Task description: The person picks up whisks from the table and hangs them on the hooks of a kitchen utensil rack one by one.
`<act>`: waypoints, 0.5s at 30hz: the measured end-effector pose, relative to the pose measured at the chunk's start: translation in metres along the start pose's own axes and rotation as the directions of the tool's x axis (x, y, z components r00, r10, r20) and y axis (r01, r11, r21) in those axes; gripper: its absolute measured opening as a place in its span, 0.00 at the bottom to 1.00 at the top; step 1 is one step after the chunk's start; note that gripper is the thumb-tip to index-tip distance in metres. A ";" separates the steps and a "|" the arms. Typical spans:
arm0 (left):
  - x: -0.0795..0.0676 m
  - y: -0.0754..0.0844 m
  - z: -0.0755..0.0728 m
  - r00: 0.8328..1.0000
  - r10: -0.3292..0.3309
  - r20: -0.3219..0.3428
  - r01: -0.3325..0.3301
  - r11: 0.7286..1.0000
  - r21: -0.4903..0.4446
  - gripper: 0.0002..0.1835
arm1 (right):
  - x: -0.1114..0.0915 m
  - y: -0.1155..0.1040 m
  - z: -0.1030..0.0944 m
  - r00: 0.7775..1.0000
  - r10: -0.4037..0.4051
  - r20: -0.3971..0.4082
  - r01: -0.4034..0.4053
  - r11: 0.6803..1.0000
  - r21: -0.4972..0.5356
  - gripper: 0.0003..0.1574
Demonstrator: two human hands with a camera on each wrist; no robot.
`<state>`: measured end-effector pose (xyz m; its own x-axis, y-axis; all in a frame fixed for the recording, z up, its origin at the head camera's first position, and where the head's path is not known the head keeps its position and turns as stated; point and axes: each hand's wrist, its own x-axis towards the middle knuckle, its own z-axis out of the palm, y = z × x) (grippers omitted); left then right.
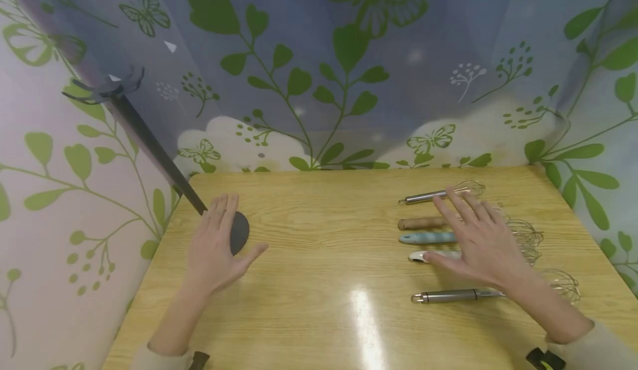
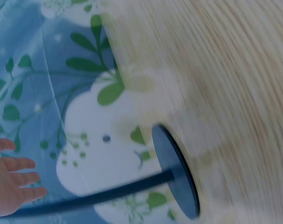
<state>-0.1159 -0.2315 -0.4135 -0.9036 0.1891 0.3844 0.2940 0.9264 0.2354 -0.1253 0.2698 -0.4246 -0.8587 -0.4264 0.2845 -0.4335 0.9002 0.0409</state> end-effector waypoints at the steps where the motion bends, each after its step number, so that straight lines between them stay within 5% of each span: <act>1: -0.002 -0.004 -0.002 1.000 -0.015 -0.017 0.014 1.000 -0.018 0.59 | -0.001 0.001 0.001 1.000 -0.004 0.002 0.004 1.000 0.001 0.71; 7: -0.013 -0.026 -0.012 0.985 -0.131 -0.113 0.110 0.978 -0.179 0.50 | -0.004 0.007 0.003 0.999 -0.052 -0.012 0.052 0.999 -0.010 0.67; 15: -0.015 -0.047 -0.015 0.934 -0.294 -0.203 0.232 0.932 -0.280 0.35 | -0.010 0.010 0.003 0.996 -0.074 0.043 0.073 0.997 0.023 0.61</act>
<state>-0.1118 -0.2833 -0.4167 -0.8669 -0.1617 0.4715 0.1516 0.8156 0.5584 -0.1217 0.2830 -0.4297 -0.8350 -0.4953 0.2397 -0.5013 0.8644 0.0397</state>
